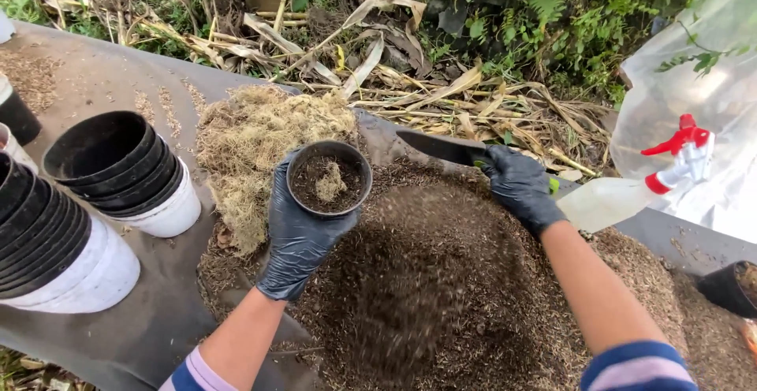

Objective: Filling small plastic pots with soil using a hand trowel and moisturizing the soil with a spray bottle.

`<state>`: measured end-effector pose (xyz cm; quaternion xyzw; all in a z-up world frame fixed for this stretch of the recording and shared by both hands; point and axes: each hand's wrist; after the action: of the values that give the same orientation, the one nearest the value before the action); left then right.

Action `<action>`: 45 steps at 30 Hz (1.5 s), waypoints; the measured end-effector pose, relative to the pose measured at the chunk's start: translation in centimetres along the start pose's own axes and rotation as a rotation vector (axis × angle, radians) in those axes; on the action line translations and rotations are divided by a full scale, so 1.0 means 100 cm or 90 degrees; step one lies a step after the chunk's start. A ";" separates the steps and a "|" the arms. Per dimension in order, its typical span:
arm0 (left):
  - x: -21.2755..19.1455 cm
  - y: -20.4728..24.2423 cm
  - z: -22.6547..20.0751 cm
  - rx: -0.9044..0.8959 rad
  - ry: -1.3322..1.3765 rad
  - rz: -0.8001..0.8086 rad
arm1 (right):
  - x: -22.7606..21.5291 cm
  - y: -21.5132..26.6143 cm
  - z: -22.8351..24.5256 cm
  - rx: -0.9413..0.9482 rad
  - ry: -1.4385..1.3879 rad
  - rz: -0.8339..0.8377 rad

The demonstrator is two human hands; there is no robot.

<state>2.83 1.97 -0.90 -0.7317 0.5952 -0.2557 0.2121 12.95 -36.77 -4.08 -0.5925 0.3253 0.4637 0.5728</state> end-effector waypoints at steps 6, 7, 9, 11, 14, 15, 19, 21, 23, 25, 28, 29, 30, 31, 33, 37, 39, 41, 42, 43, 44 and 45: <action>0.001 -0.001 0.004 -0.026 -0.033 -0.003 | -0.008 0.006 0.019 -0.031 -0.167 0.140; 0.000 -0.002 0.004 -0.031 -0.004 -0.008 | -0.022 0.015 0.030 0.007 -0.236 0.193; -0.001 -0.001 0.003 -0.041 0.026 -0.013 | -0.041 0.031 0.039 0.048 -0.303 0.248; -0.001 -0.002 0.002 -0.051 0.052 0.012 | -0.050 0.039 0.036 0.033 -0.188 0.337; -0.008 0.000 0.001 -0.044 -0.028 0.054 | -0.059 0.053 0.020 0.034 -0.155 0.278; -0.011 0.000 0.000 -0.050 -0.027 0.058 | -0.077 0.053 0.032 0.040 -0.156 0.282; -0.001 0.006 -0.001 -0.031 -0.090 0.062 | -0.121 0.067 0.041 -0.109 -0.007 0.029; 0.003 0.008 0.002 -0.016 -0.039 0.000 | -0.133 0.084 0.040 -0.133 0.056 -0.037; 0.000 0.007 0.013 -0.013 0.053 0.015 | -0.146 0.103 0.050 -0.065 0.152 -0.068; -0.002 0.004 0.004 -0.041 0.041 0.022 | -0.148 0.136 0.063 -0.063 0.249 -0.102; 0.006 0.007 -0.009 -0.016 -0.086 0.014 | -0.162 0.177 0.096 0.044 0.323 -0.025; 0.011 0.011 -0.013 0.034 -0.199 -0.002 | -0.169 0.190 0.109 0.150 0.299 0.087; 0.011 0.011 -0.013 0.033 -0.198 0.000 | -0.165 0.201 0.118 0.151 0.300 0.088; 0.011 0.011 -0.013 0.036 -0.190 0.012 | -0.161 0.212 0.127 -0.026 0.666 0.236; 0.011 0.010 -0.013 0.041 -0.182 0.023 | -0.140 0.230 0.144 -0.226 1.021 0.380; 0.011 0.012 -0.013 0.054 -0.230 0.012 | -0.102 0.244 0.164 0.000 0.688 0.169; 0.010 0.014 -0.015 0.077 -0.266 0.014 | -0.096 0.243 0.167 0.003 0.654 0.156; 0.009 0.015 -0.018 0.013 -0.209 0.016 | -0.090 0.239 0.167 0.007 0.554 0.103; 0.011 0.014 -0.017 0.012 -0.206 0.017 | -0.088 0.234 0.168 0.009 0.556 0.104; 0.012 0.014 -0.015 0.028 -0.231 0.014 | -0.087 0.229 0.168 0.010 0.507 0.078; 0.012 0.015 -0.014 0.043 -0.260 0.013 | -0.083 0.225 0.171 0.011 0.454 0.051; 0.013 0.016 -0.015 0.043 -0.259 0.016 | -0.090 0.231 0.164 0.013 0.454 0.053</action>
<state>0.86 0.35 -0.57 -0.7534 0.5401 -0.1195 0.3556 -14.31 -25.07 -3.07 -0.6974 0.5331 0.2477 0.4100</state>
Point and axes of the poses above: each hand's wrist, its own y-axis away from the middle knuckle, its own x-axis out of the palm, z = x × y, and after that the axes turned 1 degree about z, right-handed
